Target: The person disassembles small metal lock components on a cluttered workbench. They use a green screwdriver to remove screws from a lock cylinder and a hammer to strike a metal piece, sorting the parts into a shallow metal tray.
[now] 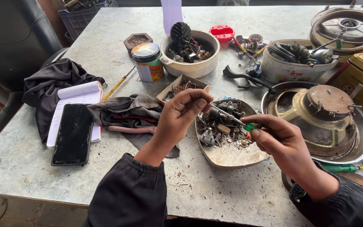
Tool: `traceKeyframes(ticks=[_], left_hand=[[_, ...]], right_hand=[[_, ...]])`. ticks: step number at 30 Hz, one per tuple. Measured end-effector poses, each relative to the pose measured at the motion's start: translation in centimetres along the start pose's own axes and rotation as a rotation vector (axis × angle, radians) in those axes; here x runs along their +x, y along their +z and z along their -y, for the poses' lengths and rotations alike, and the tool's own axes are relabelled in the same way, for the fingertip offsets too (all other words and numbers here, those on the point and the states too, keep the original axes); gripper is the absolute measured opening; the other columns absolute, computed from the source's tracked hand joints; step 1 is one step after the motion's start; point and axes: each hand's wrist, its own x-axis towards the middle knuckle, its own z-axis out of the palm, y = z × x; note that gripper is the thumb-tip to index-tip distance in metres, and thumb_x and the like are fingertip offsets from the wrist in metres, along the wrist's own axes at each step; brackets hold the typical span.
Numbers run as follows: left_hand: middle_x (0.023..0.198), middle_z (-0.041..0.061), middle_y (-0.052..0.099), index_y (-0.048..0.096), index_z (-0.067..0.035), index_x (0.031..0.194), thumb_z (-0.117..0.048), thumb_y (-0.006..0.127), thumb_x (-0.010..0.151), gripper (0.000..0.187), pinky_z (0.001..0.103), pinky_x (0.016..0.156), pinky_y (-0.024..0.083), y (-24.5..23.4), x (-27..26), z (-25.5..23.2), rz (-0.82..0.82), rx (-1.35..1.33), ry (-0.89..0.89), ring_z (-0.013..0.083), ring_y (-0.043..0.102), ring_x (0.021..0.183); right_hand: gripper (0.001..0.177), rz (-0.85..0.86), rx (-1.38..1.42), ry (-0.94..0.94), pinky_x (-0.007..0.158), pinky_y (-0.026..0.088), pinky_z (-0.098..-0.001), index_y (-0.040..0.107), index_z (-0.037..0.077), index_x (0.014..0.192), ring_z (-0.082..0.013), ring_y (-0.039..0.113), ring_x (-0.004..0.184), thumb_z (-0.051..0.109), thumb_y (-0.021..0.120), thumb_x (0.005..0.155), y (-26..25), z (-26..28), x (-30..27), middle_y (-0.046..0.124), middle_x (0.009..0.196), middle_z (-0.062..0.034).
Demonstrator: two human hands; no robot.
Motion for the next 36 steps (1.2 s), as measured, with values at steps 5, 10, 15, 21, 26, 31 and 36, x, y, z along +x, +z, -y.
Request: traceKeyframes(ticks=[5, 10, 15, 21, 26, 31, 36], left_hand=[[0.11, 0.001, 0.065, 0.067, 0.0, 0.12, -0.005, 0.06, 0.108, 0.015, 0.021, 0.093, 0.056, 0.4, 0.0, -0.7, 0.007, 0.137, 0.002, 0.007, 0.066, 0.103], [0.109, 0.002, 0.065, 0.07, -0.001, 0.115, -0.004, 0.063, 0.106, 0.013, 0.021, 0.091, 0.057, 0.8, 0.0, -1.6, 0.018, 0.285, 0.054, 0.0067, 0.066, 0.102], [0.108, 0.002, 0.065, 0.072, -0.001, 0.114, -0.004, 0.064, 0.105, 0.012, 0.02, 0.089, 0.057, 1.1, 0.0, -1.9, 0.006, 0.35, 0.09, 0.0067, 0.066, 0.099], [0.109, 0.001, 0.065, 0.072, -0.002, 0.114, -0.005, 0.064, 0.105, 0.013, 0.02, 0.088, 0.057, 1.2, -0.1, -1.9, -0.034, 0.377, 0.121, 0.0059, 0.067, 0.097], [0.11, 0.002, 0.065, 0.072, -0.002, 0.116, -0.007, 0.064, 0.105, 0.014, 0.02, 0.086, 0.057, 1.0, -0.4, -1.4, -0.045, 0.354, 0.119, 0.0061, 0.066, 0.096], [0.104, 0.005, 0.071, 0.066, -0.004, 0.12, -0.013, 0.059, 0.108, 0.017, 0.025, 0.091, 0.06, 0.4, 0.1, 0.1, -0.073, -0.131, -0.073, 0.01, 0.069, 0.097], [0.1, 0.005, 0.071, 0.067, -0.002, 0.127, -0.014, 0.06, 0.102, 0.029, 0.028, 0.08, 0.061, 1.6, -0.3, 0.3, 0.031, -0.218, -0.379, 0.0102, 0.068, 0.086]], right_hand=[[0.035, 0.032, -0.173, -0.135, 0.072, 0.048, -0.0188, 0.067, -0.002, 0.13, -0.0016, 0.06, 0.087, 0.007, 0.065, 0.096, -0.3, 0.0, 0.0, 0.072, 0.1, -0.0014], [0.037, 0.05, -0.091, -0.016, 0.056, 0.037, -0.0196, 0.069, 0.0, 0.132, -0.0026, 0.047, 0.068, 0.011, 0.063, 0.097, -0.7, 0.0, -0.3, 0.059, 0.083, 0.0008], [0.038, 0.048, 0.226, 0.186, 0.048, 0.032, -0.0231, 0.067, -0.004, 0.132, -0.0055, 0.041, 0.059, 0.011, 0.057, 0.099, -0.8, -0.4, 0.0, 0.054, 0.076, -0.0003], [0.038, 0.094, 0.262, 0.115, 0.05, 0.032, -0.022, 0.064, -0.005, 0.135, -0.005, 0.041, 0.061, 0.01, 0.056, 0.101, -0.5, -0.6, -0.6, 0.053, 0.079, 0.0001], [0.038, 0.079, 0.292, 0.13, 0.05, 0.033, -0.0225, 0.062, -0.004, 0.134, -0.0059, 0.042, 0.061, 0.011, 0.056, 0.099, -0.3, -0.9, -0.7, 0.056, 0.082, -0.0015], [0.035, 0.072, 0.187, 0.059, 0.052, 0.036, -0.0218, 0.062, -0.005, 0.131, -0.0054, 0.045, 0.064, 0.011, 0.057, 0.1, -1.2, -0.9, -0.4, 0.059, 0.087, -0.0027], [0.039, 0.082, 0.094, 0.001, 0.054, 0.042, -0.021, 0.059, 0.0, 0.134, -0.0055, 0.053, 0.067, 0.013, 0.06, 0.098, -0.9, -1.0, 0.1, 0.066, 0.094, -0.0043]])
